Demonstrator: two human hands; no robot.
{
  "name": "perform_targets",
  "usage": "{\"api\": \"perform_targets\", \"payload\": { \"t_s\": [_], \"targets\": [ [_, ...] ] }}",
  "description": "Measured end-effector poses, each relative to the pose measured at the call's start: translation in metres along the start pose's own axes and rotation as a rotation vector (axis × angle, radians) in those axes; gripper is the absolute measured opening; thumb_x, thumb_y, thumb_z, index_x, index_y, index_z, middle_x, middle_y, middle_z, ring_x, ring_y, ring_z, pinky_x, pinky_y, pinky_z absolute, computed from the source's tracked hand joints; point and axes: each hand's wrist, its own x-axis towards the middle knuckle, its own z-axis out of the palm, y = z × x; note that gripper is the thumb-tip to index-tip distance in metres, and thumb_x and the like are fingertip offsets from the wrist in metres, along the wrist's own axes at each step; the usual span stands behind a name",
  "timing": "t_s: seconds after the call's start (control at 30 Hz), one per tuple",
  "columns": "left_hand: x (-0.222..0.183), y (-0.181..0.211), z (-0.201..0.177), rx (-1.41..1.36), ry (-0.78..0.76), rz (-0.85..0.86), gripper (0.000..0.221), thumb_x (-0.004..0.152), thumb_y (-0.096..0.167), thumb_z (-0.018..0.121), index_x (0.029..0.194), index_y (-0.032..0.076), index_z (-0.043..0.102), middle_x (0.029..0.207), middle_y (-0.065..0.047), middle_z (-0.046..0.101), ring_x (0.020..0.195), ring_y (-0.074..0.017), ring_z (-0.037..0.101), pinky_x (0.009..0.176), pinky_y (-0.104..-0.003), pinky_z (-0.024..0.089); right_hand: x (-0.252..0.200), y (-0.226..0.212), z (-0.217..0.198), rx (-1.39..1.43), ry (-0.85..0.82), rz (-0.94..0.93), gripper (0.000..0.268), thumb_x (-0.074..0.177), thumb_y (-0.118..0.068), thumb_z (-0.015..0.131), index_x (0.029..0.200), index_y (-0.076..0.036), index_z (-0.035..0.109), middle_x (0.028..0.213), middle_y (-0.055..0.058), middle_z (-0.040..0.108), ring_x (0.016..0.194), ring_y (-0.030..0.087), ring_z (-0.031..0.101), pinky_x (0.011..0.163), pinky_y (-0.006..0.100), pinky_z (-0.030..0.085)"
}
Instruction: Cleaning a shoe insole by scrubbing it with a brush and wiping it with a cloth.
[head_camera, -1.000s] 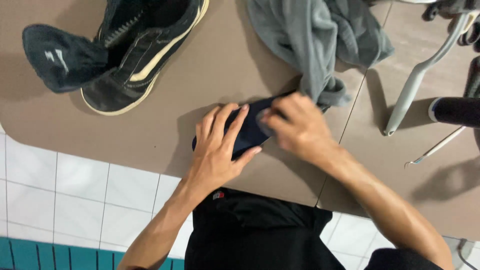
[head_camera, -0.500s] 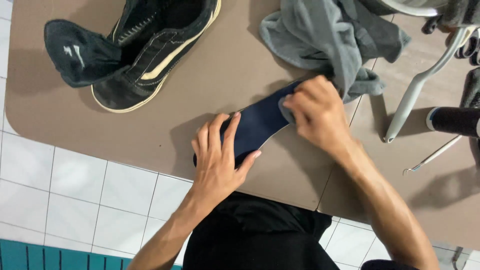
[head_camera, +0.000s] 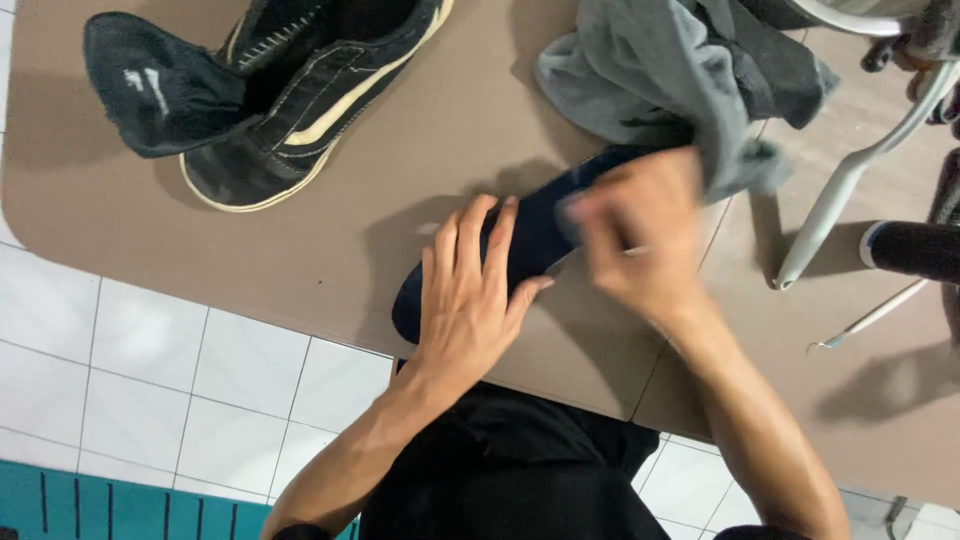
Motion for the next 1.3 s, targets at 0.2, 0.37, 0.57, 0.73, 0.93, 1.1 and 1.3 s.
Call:
{"api": "perform_targets", "payload": {
  "t_s": [0.2, 0.37, 0.57, 0.73, 0.93, 1.1, 1.3],
  "targets": [
    [-0.005, -0.005, 0.009, -0.001, 0.006, -0.002, 0.071, 0.099, 0.061, 0.061, 0.149, 0.011, 0.051, 0.141, -0.011, 0.054, 0.107, -0.0308, 0.054, 0.079, -0.043, 0.046, 0.004, 0.055, -0.001, -0.144, -0.087, -0.094, 0.015, 0.103, 0.008, 0.055, 0.091, 0.001, 0.058, 0.089, 0.017, 0.05, 0.087, 0.037, 0.047, 0.081, 0.047, 0.04],
    [-0.007, -0.004, 0.006, -0.001, 0.011, -0.058, 0.069, 0.097, 0.058, 0.064, 0.148, 0.013, 0.052, 0.139, -0.01, 0.054, 0.108, -0.029, 0.052, 0.077, -0.043, 0.042, 0.016, 0.05, -0.02, 0.075, 0.022, 0.187, 0.014, 0.109, 0.004, 0.07, 0.099, 0.0, 0.061, 0.095, 0.011, 0.058, 0.088, 0.027, 0.056, 0.081, 0.038, 0.041],
    [-0.017, -0.008, 0.007, -0.027, -0.008, -0.209, 0.081, 0.085, 0.065, 0.073, 0.147, 0.018, 0.052, 0.128, -0.01, 0.053, 0.104, -0.0299, 0.048, 0.08, -0.043, 0.032, 0.02, -0.004, 0.006, 0.186, 0.088, 0.156, 0.01, 0.107, 0.007, 0.064, 0.101, 0.003, 0.058, 0.099, 0.015, 0.055, 0.095, 0.031, 0.053, 0.087, 0.039, 0.04],
    [-0.018, -0.011, 0.01, -0.108, 0.028, -0.244, 0.078, 0.081, 0.063, 0.079, 0.143, 0.02, 0.056, 0.126, -0.01, 0.054, 0.107, -0.0303, 0.05, 0.086, -0.045, 0.035, 0.026, 0.047, 0.026, -0.151, -0.079, -0.11, 0.012, 0.094, 0.012, 0.057, 0.089, 0.001, 0.059, 0.087, 0.018, 0.052, 0.087, 0.039, 0.049, 0.081, 0.048, 0.04],
    [-0.004, -0.034, -0.012, -0.055, 0.044, -0.177, 0.079, 0.079, 0.063, 0.079, 0.142, 0.019, 0.058, 0.129, -0.009, 0.057, 0.11, -0.0327, 0.052, 0.085, -0.049, 0.033, 0.026, 0.031, -0.007, 0.325, 0.089, 0.304, 0.023, 0.116, -0.018, 0.061, 0.106, 0.002, 0.053, 0.094, 0.009, 0.055, 0.088, 0.018, 0.051, 0.08, 0.031, 0.04],
    [0.036, -0.045, -0.04, -0.097, 0.033, 0.071, 0.058, 0.102, 0.046, 0.057, 0.15, 0.014, 0.053, 0.141, -0.011, 0.054, 0.121, -0.034, 0.051, 0.097, -0.049, 0.042, 0.014, 0.026, -0.003, 0.303, 0.079, 0.305, 0.016, 0.114, -0.01, 0.059, 0.106, 0.001, 0.052, 0.094, 0.01, 0.056, 0.086, 0.02, 0.053, 0.079, 0.032, 0.041],
    [0.096, -0.043, 0.012, 0.042, 0.234, 0.52, 0.033, 0.105, 0.01, 0.061, 0.138, 0.016, 0.065, 0.135, -0.004, 0.065, 0.124, -0.0261, 0.061, 0.097, -0.041, 0.05, 0.004, 0.041, 0.009, 0.223, 0.108, 0.21, 0.008, 0.105, 0.002, 0.068, 0.106, 0.002, 0.06, 0.094, 0.015, 0.066, 0.09, 0.032, 0.066, 0.081, 0.039, 0.051]
  ]
}}
